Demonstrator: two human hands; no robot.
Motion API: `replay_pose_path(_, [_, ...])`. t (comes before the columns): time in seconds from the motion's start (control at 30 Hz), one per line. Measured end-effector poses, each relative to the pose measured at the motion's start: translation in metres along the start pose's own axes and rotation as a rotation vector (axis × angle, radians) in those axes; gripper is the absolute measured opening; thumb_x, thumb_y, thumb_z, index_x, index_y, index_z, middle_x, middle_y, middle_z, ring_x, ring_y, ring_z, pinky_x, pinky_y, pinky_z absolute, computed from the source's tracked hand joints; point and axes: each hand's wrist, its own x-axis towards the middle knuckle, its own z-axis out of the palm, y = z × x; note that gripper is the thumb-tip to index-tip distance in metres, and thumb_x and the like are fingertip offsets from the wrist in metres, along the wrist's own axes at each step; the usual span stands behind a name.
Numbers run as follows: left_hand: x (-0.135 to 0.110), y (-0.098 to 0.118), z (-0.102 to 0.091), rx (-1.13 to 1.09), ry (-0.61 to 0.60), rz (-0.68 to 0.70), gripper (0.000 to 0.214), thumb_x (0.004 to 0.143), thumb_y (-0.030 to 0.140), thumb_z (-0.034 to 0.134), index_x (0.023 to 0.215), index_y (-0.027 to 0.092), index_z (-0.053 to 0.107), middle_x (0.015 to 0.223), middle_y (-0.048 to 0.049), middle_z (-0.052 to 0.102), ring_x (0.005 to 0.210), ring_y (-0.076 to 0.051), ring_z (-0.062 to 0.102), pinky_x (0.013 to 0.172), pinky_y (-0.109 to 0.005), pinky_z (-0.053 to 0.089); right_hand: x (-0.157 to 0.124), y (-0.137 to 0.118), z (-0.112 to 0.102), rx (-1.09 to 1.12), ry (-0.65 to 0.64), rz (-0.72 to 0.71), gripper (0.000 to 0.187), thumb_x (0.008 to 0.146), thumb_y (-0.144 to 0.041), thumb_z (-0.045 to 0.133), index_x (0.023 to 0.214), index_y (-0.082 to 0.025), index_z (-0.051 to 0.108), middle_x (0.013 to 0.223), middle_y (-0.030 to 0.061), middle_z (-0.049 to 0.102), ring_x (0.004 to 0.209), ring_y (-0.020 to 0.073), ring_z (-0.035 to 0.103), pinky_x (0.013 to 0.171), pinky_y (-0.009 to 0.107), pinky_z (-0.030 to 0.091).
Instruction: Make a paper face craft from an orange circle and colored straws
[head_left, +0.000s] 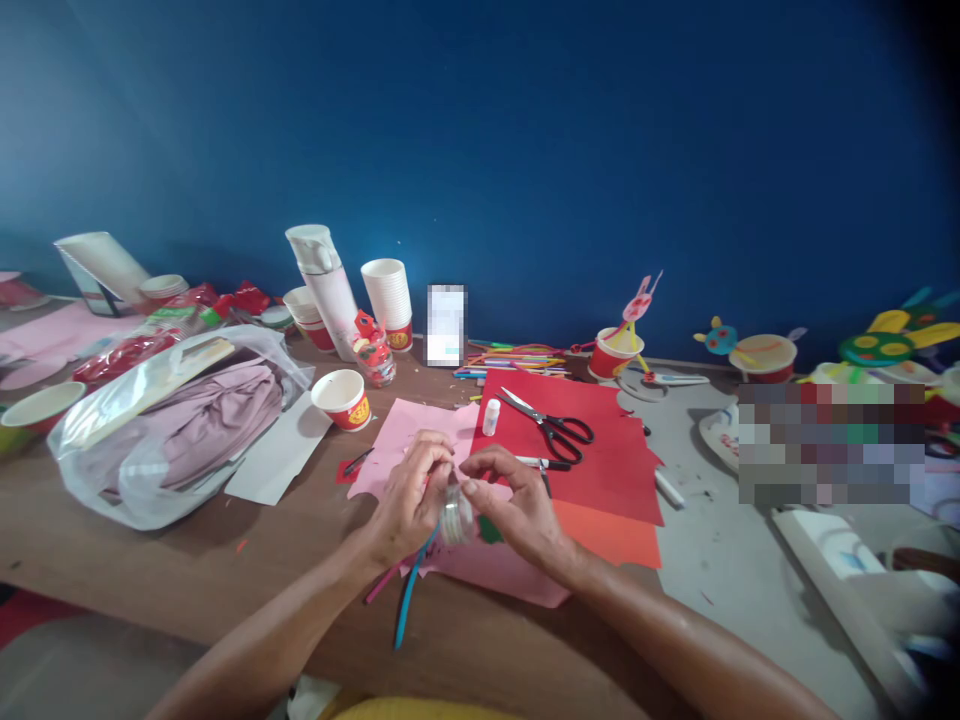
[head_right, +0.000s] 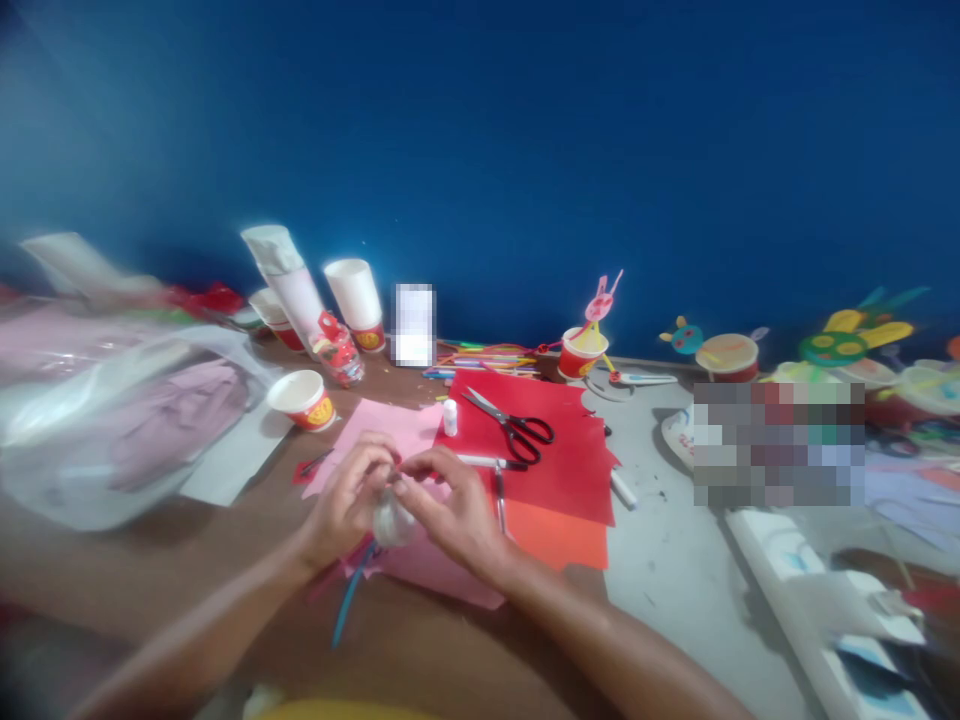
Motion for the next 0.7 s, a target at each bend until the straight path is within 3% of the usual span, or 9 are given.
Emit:
replay_pose_path(0.27, [0.0005,0.0009,0.0044,-0.021,-0.045,0.025,0.011,0.089,0.017,0.037,0.086,0.018,0.048,0.094,-0.0072,0.05,0.091,-0.018,0.049,0.08,-0.03,0.041,0.0026,0.0015,0.0024,-0.059,-0.01,0.13,0.013,0.076,-0.03,0.058,0.071,-0.018,0.061,0.066,-0.0013,0.06,0.064,0.0128,0.053,0.062,0.025,0.043])
replay_pose_path(0.53, [-0.0005,0.0004,0.0052,-0.3,-0.069,-0.251,0.034,0.094,0.038,0.028,0.091,0.016,0.054,0.085,-0.0049,0.057,0.077,-0.016,0.054,0.073,-0.029,0.043,0.0045,0.0006,-0.0013,-0.022,0.001,0.145,0.016,0.08,-0.026,0.052,0.067,-0.017,0.058,0.063,-0.0018,0.057,0.062,0.0123,0.052,0.059,0.023,0.041])
replay_pose_path(0.7, [-0.0007,0.0019,0.006,-0.52,-0.14,-0.307,0.036,0.09,0.045,0.036,0.101,0.015,0.053,0.095,-0.0083,0.061,0.087,-0.019,0.057,0.077,-0.03,0.044,0.0069,-0.0037,-0.006,-0.008,0.024,0.125,0.014,0.08,-0.025,0.053,0.07,-0.017,0.058,0.065,-0.0017,0.057,0.064,0.0124,0.052,0.062,0.023,0.042])
